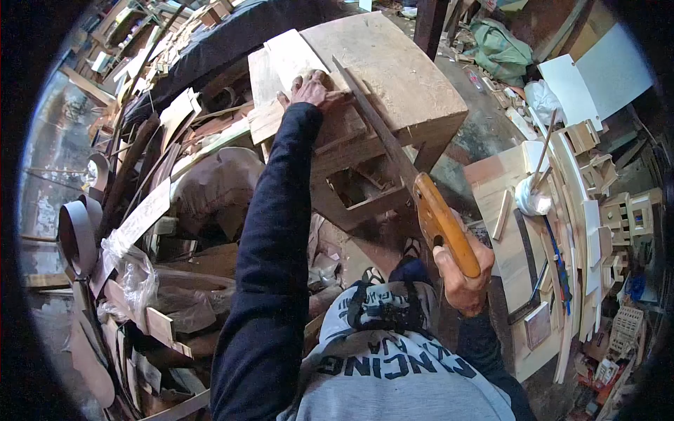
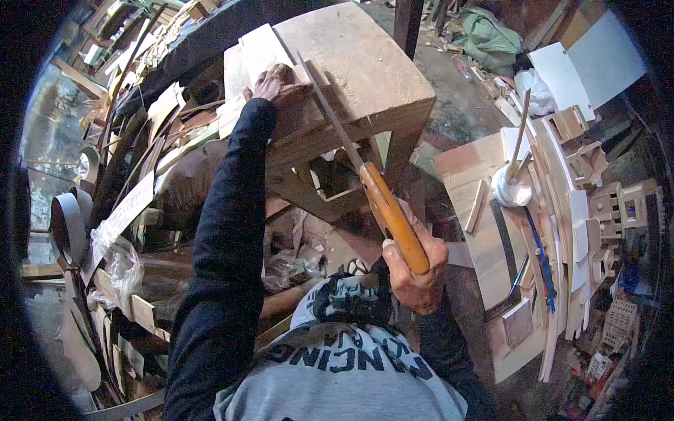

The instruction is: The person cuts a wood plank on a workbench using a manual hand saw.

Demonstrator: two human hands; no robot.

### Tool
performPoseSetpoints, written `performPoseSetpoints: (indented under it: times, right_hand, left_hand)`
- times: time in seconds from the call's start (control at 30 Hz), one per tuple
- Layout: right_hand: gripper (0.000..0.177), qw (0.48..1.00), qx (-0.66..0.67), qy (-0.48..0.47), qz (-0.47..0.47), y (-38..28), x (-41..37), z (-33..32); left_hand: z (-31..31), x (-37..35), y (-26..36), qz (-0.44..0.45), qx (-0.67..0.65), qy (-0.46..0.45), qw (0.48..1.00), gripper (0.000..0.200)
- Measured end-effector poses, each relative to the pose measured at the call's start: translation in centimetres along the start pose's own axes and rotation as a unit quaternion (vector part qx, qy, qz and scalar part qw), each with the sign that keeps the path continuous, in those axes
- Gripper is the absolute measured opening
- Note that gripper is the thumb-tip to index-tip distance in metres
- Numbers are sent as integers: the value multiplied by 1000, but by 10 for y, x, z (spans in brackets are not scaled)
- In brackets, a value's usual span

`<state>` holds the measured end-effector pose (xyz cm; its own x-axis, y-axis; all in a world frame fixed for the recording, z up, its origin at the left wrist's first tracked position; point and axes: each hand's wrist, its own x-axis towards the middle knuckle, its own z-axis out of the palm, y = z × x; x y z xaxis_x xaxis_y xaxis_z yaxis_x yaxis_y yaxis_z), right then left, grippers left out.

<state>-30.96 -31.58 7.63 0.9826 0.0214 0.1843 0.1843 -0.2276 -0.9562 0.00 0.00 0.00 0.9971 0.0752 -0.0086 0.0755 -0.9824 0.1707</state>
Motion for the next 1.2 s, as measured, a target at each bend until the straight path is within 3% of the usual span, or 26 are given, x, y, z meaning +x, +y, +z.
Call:
performPoseSetpoints:
  times: [0.07,0.1,0.2,0.4,0.5,0.53,0.73,0.87,0.97,1.0,1.2]
  right_hand:
    - [49,1000,-26,8,-12,-5,8,2]
    - [50,999,18,10,-30,6,29,31]
    - [53,999,9,-28,28,9,51,37]
    - [53,999,-31,-8,-23,4,-2,1]
    - [53,998,-53,-23,10,-2,1,-3]
    - [52,999,-44,-15,-17,1,13,3]
    - [51,998,-7,-27,62,2,43,15]
    - [51,1000,-27,7,-13,12,2,-1]
    - [51,999,8,-6,53,-4,8,2]
    - [52,999,-12,-7,34,3,18,7]
    - [51,999,-2,-12,51,5,20,10]
  left_hand:
    - [-28,-33,30,-18,-28,-23,999,82]
    - [-57,-14,11,-8,9,9,1000,80]
    - [-43,-7,7,-1,-1,5,1000,76]
    - [-28,-20,20,-26,-38,-9,999,76]
    - [-29,-29,26,-18,-52,-6,998,72]
    - [-31,-31,28,-20,-51,-10,998,70]
    - [-13,-14,17,12,-4,41,999,69]
    - [-3,-6,8,32,-18,61,997,65]
    - [3,-2,3,62,-27,89,994,65]
    - [-14,-10,12,31,-47,26,998,68]
    - [6,7,-1,62,-24,67,996,72]
